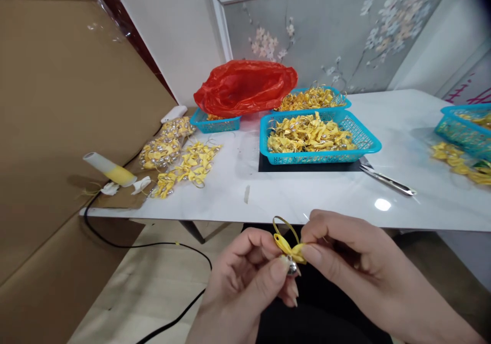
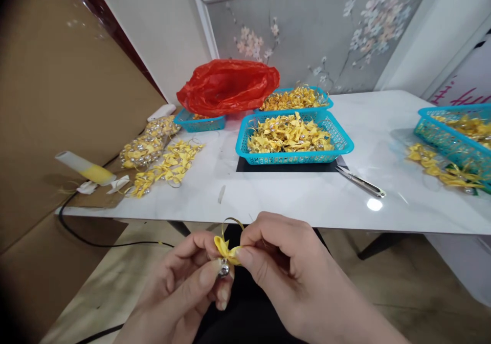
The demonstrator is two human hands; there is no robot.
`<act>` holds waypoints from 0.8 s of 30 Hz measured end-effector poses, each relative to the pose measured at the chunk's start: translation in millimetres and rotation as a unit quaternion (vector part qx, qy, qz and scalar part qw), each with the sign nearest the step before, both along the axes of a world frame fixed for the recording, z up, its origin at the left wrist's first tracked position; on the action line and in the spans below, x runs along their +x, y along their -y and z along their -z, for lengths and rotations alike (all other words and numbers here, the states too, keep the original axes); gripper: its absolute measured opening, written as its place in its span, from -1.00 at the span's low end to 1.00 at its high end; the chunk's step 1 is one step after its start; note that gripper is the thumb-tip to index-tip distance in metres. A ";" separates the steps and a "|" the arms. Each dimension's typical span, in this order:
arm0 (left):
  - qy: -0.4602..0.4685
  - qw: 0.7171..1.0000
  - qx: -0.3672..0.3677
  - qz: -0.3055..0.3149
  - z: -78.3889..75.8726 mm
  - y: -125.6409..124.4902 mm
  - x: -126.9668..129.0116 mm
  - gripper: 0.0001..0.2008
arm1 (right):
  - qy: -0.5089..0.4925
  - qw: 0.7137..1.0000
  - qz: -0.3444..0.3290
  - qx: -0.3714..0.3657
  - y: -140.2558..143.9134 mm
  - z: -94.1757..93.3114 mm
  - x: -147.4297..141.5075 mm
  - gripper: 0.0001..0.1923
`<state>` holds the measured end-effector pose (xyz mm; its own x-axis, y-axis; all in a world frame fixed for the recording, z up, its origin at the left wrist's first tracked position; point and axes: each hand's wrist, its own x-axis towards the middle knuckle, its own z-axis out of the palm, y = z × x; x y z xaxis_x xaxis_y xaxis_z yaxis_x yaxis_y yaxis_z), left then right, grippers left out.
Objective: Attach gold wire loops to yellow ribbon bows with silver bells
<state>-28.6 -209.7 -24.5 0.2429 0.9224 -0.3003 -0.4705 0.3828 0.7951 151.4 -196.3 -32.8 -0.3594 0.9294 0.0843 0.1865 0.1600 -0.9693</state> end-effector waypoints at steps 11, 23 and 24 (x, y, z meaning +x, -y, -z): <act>-0.183 0.969 0.159 -0.044 0.7 -1.3 -14.3 -0.73 | -0.052 0.995 -0.035 -0.076 -3.7 -4.3 -1.1 -0.72; -0.243 0.953 0.171 -0.060 0.6 -4.8 -10.8 -0.85 | 0.079 0.969 0.143 0.183 3.9 2.7 -10.1 -0.91; -0.261 0.944 0.184 -0.076 0.5 -4.3 -9.4 -0.83 | 0.085 0.964 0.147 0.206 6.5 3.5 -10.9 -0.93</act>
